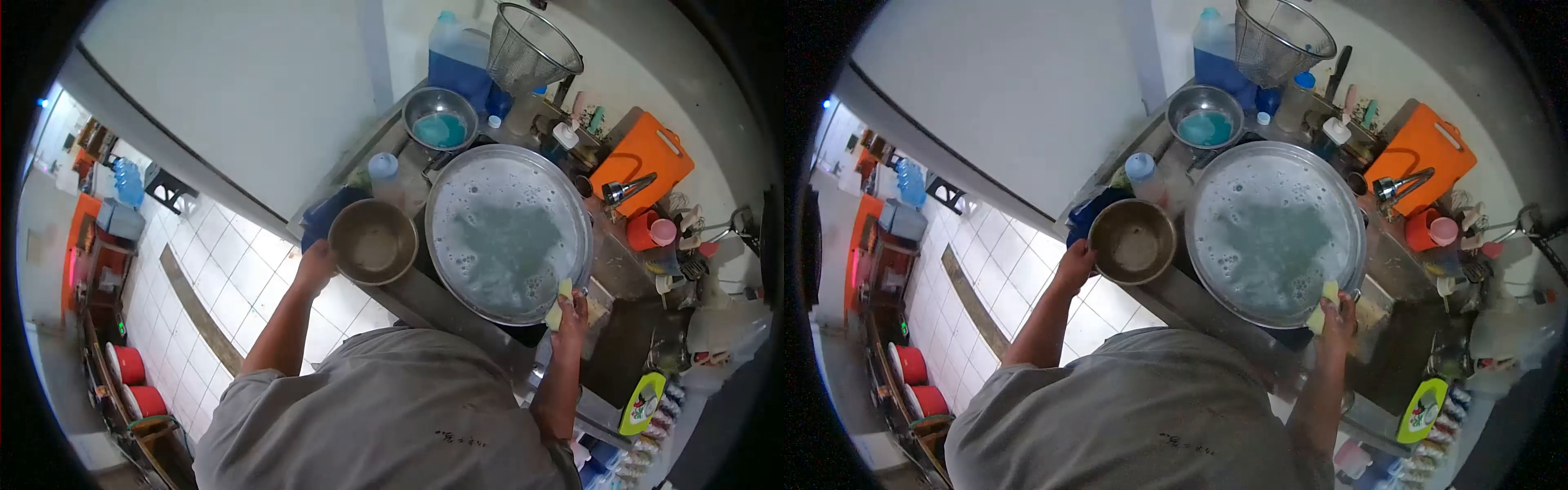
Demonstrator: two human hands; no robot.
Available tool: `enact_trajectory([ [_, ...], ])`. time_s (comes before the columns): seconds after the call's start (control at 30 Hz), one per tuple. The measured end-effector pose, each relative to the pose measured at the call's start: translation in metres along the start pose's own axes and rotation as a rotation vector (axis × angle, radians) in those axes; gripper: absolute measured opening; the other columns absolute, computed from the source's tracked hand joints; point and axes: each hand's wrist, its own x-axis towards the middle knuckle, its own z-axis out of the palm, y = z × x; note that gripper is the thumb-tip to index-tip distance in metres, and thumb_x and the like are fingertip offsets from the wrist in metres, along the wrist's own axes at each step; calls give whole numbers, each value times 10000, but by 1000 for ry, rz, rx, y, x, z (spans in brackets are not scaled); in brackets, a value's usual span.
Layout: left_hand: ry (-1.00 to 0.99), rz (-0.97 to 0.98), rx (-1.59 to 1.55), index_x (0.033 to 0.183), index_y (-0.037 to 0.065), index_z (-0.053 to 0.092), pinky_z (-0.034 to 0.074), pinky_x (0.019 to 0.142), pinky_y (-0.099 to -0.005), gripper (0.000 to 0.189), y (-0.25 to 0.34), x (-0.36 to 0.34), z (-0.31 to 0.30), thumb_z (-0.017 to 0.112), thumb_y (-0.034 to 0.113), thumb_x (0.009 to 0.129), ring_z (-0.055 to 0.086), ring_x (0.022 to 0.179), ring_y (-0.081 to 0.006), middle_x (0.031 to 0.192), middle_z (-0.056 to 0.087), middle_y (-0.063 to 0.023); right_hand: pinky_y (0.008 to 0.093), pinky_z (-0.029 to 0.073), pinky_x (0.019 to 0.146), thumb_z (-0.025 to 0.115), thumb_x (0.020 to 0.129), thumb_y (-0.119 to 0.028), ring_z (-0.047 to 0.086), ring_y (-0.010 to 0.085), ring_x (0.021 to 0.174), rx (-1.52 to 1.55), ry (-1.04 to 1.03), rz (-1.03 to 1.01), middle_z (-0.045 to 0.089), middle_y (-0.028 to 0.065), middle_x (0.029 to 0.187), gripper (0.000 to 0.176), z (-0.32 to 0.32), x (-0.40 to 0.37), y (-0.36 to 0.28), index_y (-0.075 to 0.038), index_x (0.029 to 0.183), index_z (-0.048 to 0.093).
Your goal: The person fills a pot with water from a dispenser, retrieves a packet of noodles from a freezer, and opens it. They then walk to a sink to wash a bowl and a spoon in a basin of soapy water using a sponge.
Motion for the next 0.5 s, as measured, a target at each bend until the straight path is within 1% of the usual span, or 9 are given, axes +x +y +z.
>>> enact_trajectory([
  [0.03, -16, -6, -143, 958, 10, 645, 466, 620, -293, 194, 21, -16, 6, 658, 203, 963, 580, 688, -121, 803, 646, -44, 339, 513, 915, 694, 921, 20, 614, 189, 1084, 7, -12, -32, 599, 61, 1211, 375, 7, -2, 0, -66, 1267, 579],
  [0.07, -46, -7, -143, 958, 10, 645, 466, 620, -293, 194, 45, -32, 6, 658, 203, 963, 580, 688, -121, 803, 646, -44, 364, 500, 965, 707, 915, 49, 592, 210, 1153, 14, -21, -66, 568, 69, 1269, 398, 11, -3, -1, -77, 1266, 569],
  [0.13, -43, 87, 146, 937, 15, 620, 432, 614, -281, 145, 82, -50, 7, 658, 154, 954, 548, 700, -117, 824, 641, -40, 360, 497, 982, 716, 900, 62, 593, 214, 1148, -1, 66, 24, 565, 70, 1268, 399, 7, -1, 6, -70, 1246, 568],
  [0.17, -79, 91, 149, 937, 15, 620, 432, 614, -281, 145, 84, -46, 14, 658, 154, 954, 548, 700, -117, 824, 641, -40, 359, 495, 988, 719, 895, 65, 591, 215, 1150, -35, 63, -27, 562, 70, 1271, 407, 5, -4, 12, -70, 1247, 567],
  [0.23, -201, 353, 71, 931, 15, 601, 460, 646, -324, 125, 87, -39, 29, 684, 95, 883, 586, 725, -160, 814, 629, -78, 351, 487, 1004, 736, 875, 69, 580, 210, 1167, -70, 82, -71, 554, 68, 1284, 435, 10, -20, 4, -74, 1248, 565],
  [0.27, -231, 357, 71, 931, 15, 601, 460, 646, -324, 125, 94, -32, 47, 684, 95, 883, 586, 725, -160, 814, 629, -78, 351, 487, 1004, 736, 875, 69, 580, 210, 1167, -73, 111, -78, 554, 68, 1284, 435, 1, -22, 9, -74, 1248, 565],
  [0.33, -199, 831, 219, 896, 34, 576, 483, 679, -389, 156, 120, -7, 101, 688, 34, 787, 621, 743, -259, 822, 611, -136, 341, 484, 1005, 740, 870, 68, 578, 199, 1169, -111, 108, -179, 553, 60, 1291, 442, -15, -25, 26, -76, 1250, 566],
  [0.4, -146, 1094, 525, 963, 7, 627, 548, 737, -416, 125, 129, 24, 158, 640, -19, 841, 659, 809, -331, 843, 629, -137, 334, 485, 996, 738, 868, 69, 583, 189, 1152, -28, 157, -130, 549, 49, 1292, 445, -9, -44, 12, -85, 1246, 562],
  [0.5, -236, 1163, 543, 948, 52, 660, 565, 773, -455, 122, 125, 63, 245, 648, 21, 830, 649, 878, -408, 908, 634, -187, 325, 503, 953, 727, 860, 73, 601, 175, 1099, -129, 192, -145, 574, 49, 1223, 450, 7, -79, -23, -86, 1238, 541],
])
